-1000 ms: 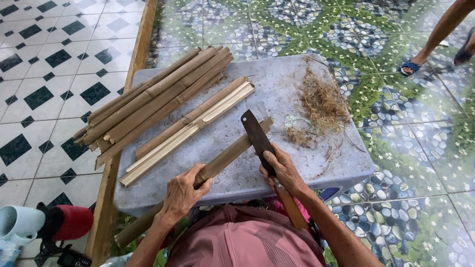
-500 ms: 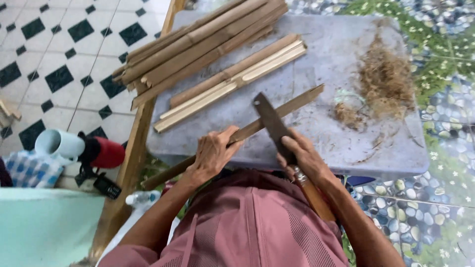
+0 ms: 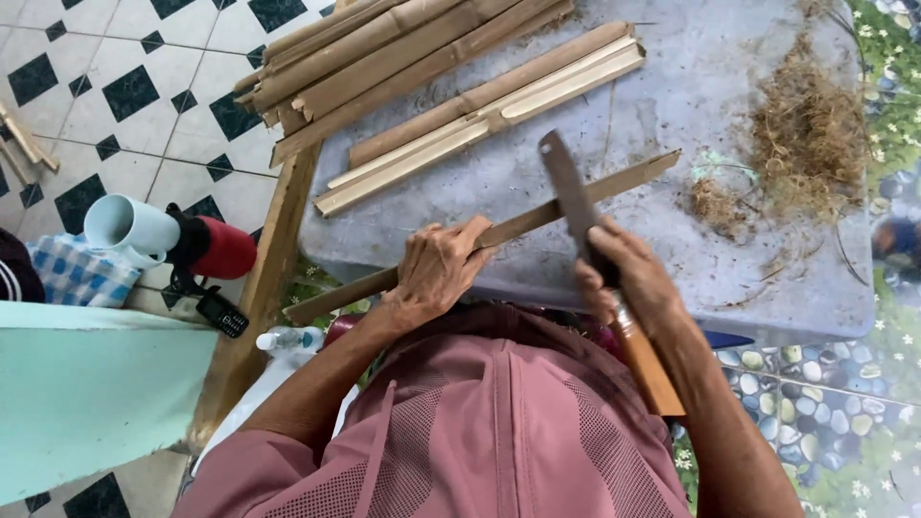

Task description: The person uses a large knife to shave and smooth the surface of a bamboo stick held on a table. They repeatedly scrape along the length of the stick to remove thin layers of material, rotating the stick to work different sides.

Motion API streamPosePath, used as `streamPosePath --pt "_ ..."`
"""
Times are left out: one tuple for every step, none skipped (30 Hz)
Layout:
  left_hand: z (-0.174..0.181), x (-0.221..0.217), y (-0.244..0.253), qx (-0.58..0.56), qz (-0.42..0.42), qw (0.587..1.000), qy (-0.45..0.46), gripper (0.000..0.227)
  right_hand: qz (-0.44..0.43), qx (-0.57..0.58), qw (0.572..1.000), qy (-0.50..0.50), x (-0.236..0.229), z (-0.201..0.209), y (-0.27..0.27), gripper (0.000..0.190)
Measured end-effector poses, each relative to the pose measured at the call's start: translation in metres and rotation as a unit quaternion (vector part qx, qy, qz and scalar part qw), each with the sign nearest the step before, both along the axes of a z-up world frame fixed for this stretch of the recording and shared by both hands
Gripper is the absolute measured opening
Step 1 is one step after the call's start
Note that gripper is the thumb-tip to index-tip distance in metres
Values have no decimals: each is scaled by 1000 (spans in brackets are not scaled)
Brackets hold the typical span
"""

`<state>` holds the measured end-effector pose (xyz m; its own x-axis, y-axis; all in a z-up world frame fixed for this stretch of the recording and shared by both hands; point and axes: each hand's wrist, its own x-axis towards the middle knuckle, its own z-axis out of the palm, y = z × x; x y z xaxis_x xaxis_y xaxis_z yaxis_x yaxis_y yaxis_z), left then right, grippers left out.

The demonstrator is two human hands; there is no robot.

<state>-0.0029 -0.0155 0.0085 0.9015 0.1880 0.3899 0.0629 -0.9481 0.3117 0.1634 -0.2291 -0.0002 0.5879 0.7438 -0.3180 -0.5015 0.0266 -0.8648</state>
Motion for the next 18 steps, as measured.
streamPosePath --pt "1 0 1 -1 -1 1000 0 11 -1 -1 1000 0 6 -2 -2 60" --pt "1 -1 2 -16 -3 1000 -1 11 10 20 1000 0 13 -4 -5 51" --pt "2 0 3 -31 -5 999 -4 12 21 41 999 -1 20 -5 -7 44" --pt "2 0 3 -32 -6 999 -5 12 19 41 999 -2 21 -4 -10 44" --pt "3 0 4 -43 -12 999 -5 12 25 56 998 3 22 -3 -11 40" --pt "4 -1 4 -55 -17 998 -6 13 31 72 997 8 22 -1 -13 36" --pt "3 -1 5 -54 -19 998 -6 13 30 73 997 7 24 -2 -14 36" --pt "3 -2 6 -63 -21 998 -4 14 22 76 997 5 26 -2 -16 34" --pt "2 -3 6 -73 -23 997 -2 14 14 77 997 4 27 -3 -18 32" --pt "-2 -2 7 -73 -25 997 -2 14 13 77 997 3 34 -5 -22 32" --pt "-5 -1 8 -67 -20 998 -9 15 -12 79 997 7 41 -8 -26 30" --pt "-9 0 9 -61 -16 998 -16 17 -37 81 996 11 47 -10 -30 28" --pt "-9 0 9 -60 -16 998 -17 17 -37 82 996 10 41 -5 -28 28" --pt "-10 0 9 -65 -18 998 -14 16 -47 56 997 5 34 1 -26 24" --pt "-10 -1 10 -70 -18 997 -10 16 -57 31 998 2 27 5 -24 19" --pt "-10 1 10 -69 -18 997 -10 16 -57 32 998 2 16 10 -17 19" --pt "-12 1 10 -61 -13 998 -15 17 -27 7 1000 -4 5 14 -11 21" --pt "-13 1 10 -52 -8 998 -20 19 3 -17 1000 -11 -7 19 -4 23"
